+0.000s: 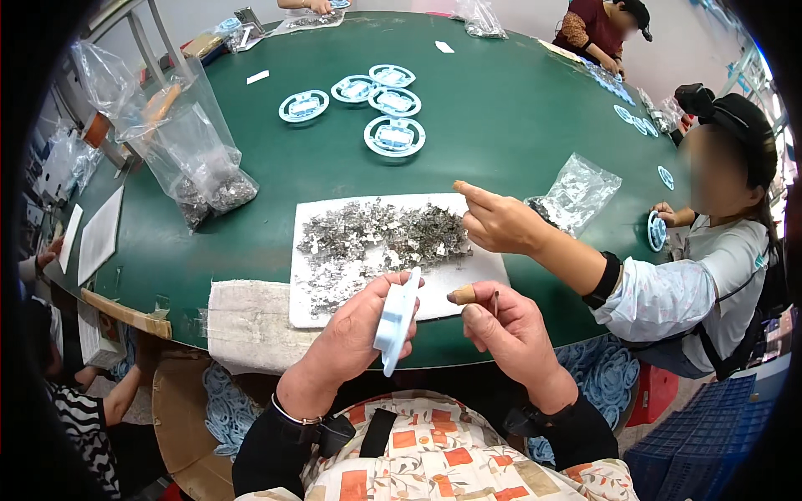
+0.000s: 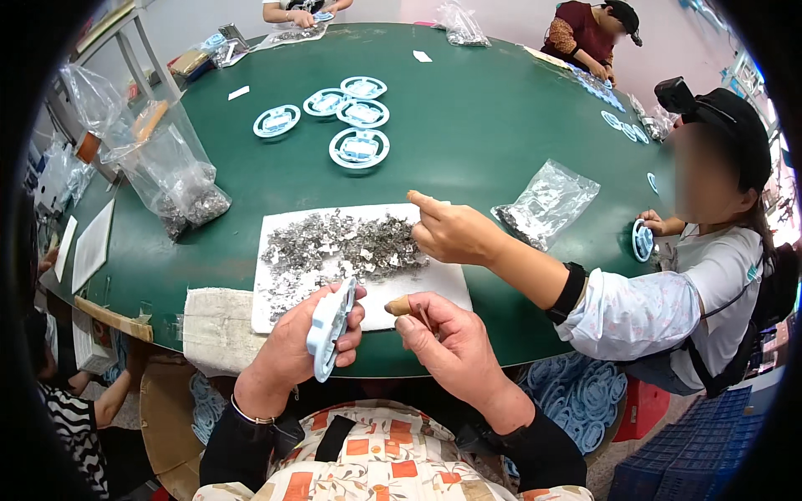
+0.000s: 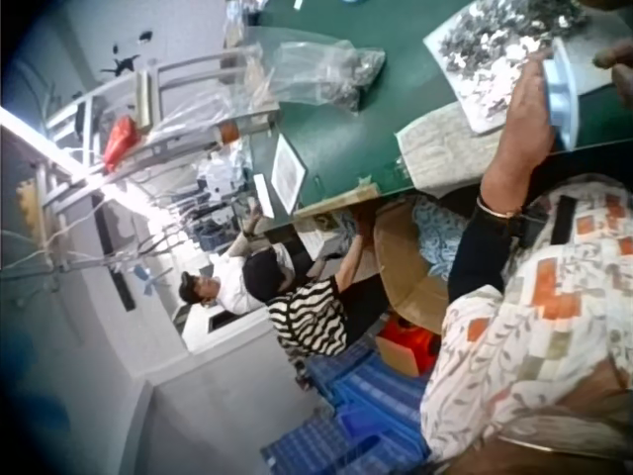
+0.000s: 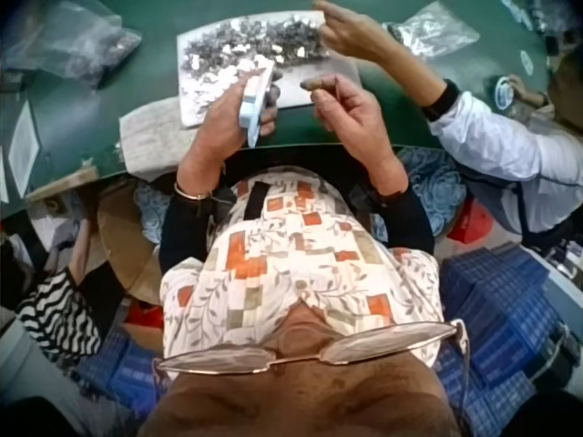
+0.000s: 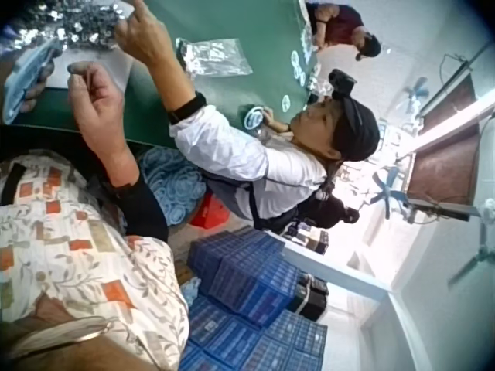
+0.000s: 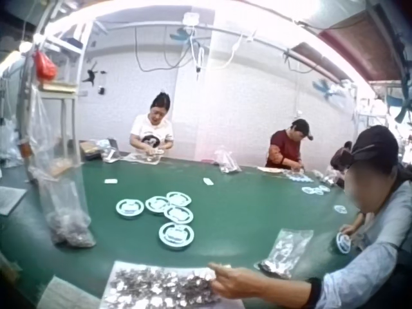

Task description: The person uses a small wooden-handled tool to press metal pins into a light blue plastic housing. They repeatedly pick up pins from a pile on a white paper and insert them into the housing, occasionally adjusting the housing or the pile of pins. The task is performed at a green table in a workshop setting with other workers visible in the background.

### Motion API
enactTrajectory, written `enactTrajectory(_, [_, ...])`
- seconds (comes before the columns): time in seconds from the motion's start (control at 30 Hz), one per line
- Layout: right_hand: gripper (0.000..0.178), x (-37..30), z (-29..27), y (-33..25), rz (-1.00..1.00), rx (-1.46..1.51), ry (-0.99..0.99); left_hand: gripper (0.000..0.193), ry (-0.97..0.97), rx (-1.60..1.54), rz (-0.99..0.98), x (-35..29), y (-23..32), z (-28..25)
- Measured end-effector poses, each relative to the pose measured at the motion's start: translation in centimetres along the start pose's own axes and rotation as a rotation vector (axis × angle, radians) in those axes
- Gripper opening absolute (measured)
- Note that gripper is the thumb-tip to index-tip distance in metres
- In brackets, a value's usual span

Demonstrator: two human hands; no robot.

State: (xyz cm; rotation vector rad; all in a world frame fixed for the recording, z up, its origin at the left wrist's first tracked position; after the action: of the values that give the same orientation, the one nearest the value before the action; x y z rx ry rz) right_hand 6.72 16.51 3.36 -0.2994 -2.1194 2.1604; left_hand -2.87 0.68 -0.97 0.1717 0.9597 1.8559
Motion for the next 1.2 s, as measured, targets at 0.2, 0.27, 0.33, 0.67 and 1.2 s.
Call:
enactTrajectory(0.2, [0.028, -0.1, 1.6, -1.0, -0.189, -0.273, 0.014, 0.051, -0.262, -0.464, -0.076, 0.2, -1.2, 0.3])
enactTrajectory(0.27, [0.034, 0.2, 2.5, -1.8, -0.284, -0.311, -0.019, 0.051, -0.245, -0.467, -0.075, 0.1, -1.4, 0.1])
enactTrajectory(0.33, [0.041, 0.2, 3.2, -2.4, -0.324, -0.374, -0.031, 0.049, -0.241, -0.511, -0.068, -0.1, -1.5, 0.2])
enactTrajectory(0.67, [0.045, -0.3, 4.7, -2.0, -0.568, -0.597, -0.056, 0.05, -0.188, 0.055, 0.217, -0.4, -0.2, 1.4])
enactTrajectory(1.2, [0.024, -1.6, 0.8, -3.8, -0.472, -0.489, 0.126, 0.068, -0.555, -0.563, -0.042, -0.4, -2.1, 2.1])
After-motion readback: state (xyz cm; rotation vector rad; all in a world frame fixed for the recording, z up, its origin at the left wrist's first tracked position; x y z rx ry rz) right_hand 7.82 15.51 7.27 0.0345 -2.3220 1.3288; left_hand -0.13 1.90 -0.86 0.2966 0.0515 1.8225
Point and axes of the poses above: each hand's wrist, its own x-axis towards the middle knuckle, its own z-axis out of the palm, y = z × x, the point moved 6 cm from there along x, towards the middle knuckle, and after that the axes turned 1 degree about x, right-handed, at the moved point
